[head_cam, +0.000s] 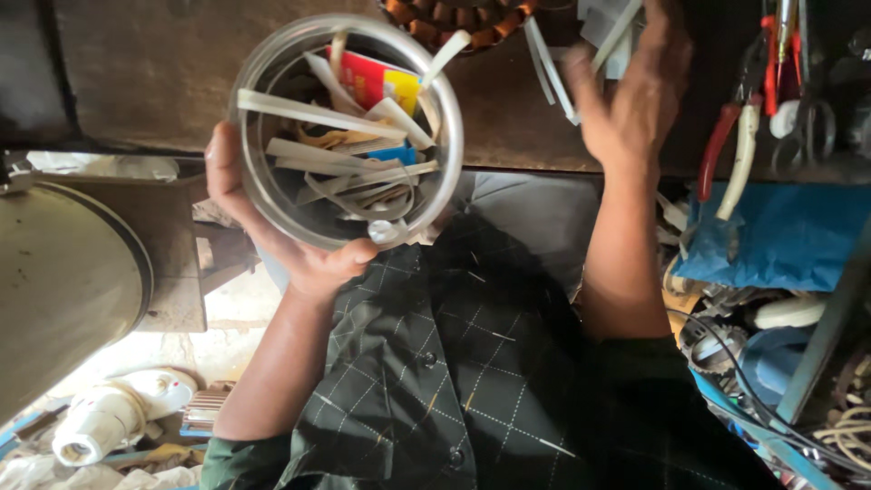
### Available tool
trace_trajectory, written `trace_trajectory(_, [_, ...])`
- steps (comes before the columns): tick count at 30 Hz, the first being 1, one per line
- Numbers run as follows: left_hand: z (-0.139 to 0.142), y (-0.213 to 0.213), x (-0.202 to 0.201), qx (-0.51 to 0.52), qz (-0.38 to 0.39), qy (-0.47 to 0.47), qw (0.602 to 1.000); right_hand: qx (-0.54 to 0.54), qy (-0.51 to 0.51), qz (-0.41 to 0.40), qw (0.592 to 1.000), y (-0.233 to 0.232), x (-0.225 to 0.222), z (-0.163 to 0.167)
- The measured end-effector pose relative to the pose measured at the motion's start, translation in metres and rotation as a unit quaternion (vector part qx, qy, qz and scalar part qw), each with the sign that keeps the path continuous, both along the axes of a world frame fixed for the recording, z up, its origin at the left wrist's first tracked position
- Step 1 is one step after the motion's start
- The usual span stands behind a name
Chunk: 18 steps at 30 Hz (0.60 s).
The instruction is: The person organizes small white plastic strips into a metal container, then handles a copper-wound stator and uses a yellow utility knife to trim or adjust a wire on the stator. The person also moves a small box and other items on the workbench.
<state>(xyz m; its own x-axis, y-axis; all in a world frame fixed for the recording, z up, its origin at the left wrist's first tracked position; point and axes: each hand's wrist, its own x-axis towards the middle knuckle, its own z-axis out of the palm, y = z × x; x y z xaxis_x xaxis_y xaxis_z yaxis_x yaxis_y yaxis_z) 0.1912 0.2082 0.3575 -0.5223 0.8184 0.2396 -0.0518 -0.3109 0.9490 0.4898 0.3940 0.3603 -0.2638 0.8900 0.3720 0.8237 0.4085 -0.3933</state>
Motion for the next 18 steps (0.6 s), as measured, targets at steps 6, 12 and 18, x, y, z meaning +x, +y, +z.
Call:
trace_trajectory(6, [-0.004,0.006,-0.001,0.016,-0.004,0.017,1.000,0.026,-0.128,0.032,0.991,-0.002,-0.018,0.005])
trace_trajectory(12, [-0.010,0.004,-0.003,0.009,0.003,0.089,0.996,0.014,-0.175,0.077,0.981,0.008,0.004,0.009])
trace_trajectory(18, [-0.008,0.006,-0.003,0.022,-0.012,0.077,0.997,0.073,-0.161,0.116,0.977,0.018,0.025,0.004])
